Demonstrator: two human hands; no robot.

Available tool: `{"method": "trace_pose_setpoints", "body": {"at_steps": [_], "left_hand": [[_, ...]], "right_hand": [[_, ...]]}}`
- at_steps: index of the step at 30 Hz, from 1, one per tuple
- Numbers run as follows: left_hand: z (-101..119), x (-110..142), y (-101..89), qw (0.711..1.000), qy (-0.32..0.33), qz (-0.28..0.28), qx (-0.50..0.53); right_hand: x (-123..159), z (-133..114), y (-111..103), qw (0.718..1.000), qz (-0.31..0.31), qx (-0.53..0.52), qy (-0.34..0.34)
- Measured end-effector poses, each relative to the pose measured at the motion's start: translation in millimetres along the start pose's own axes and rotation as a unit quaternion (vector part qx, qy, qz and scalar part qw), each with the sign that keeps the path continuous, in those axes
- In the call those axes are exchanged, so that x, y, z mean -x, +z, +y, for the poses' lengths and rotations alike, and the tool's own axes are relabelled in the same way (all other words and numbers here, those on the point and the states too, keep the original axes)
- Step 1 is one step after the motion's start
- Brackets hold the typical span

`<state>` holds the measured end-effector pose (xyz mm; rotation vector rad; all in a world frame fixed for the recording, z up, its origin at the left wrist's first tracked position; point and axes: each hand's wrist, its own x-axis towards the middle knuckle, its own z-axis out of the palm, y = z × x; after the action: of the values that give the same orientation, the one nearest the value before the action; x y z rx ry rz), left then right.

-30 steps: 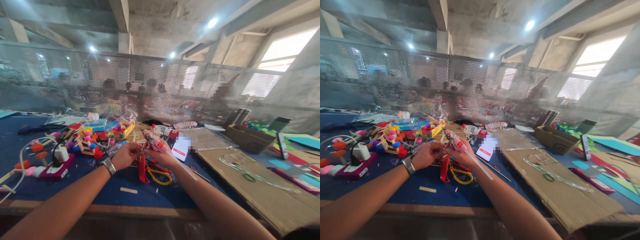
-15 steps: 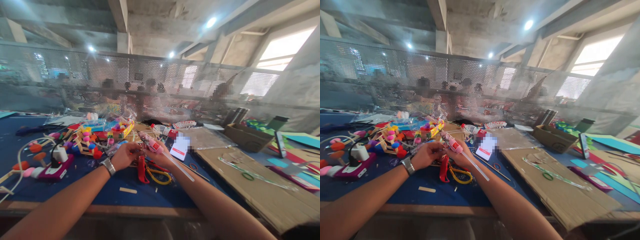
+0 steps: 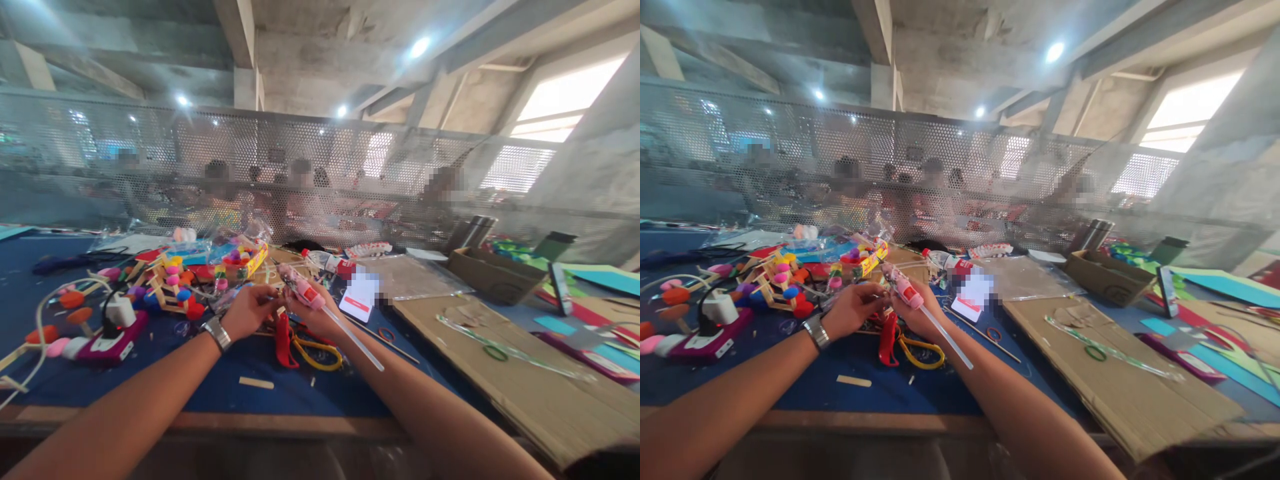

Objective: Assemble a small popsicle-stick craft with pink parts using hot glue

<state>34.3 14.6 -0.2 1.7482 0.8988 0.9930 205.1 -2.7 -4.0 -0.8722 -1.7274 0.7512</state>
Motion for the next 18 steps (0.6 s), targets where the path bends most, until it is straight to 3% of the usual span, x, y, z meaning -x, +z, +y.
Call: {"method": "trace_pose_setpoints", "body": {"at_steps": [6, 18], "left_hand": [[7.0, -0.9, -0.4, 0.998, -0.050, 0.010, 0.042], [-1.3, -6.3, -3.0, 0.995, -0.028, 0.065, 0.064]], "right_hand": [[-1.2, -0.4, 0.4, 0.999, 0.022, -0.037, 0.008], [-2.4, 0.8, -1.2, 0.998, 0.041, -0.046, 0.006]]}}
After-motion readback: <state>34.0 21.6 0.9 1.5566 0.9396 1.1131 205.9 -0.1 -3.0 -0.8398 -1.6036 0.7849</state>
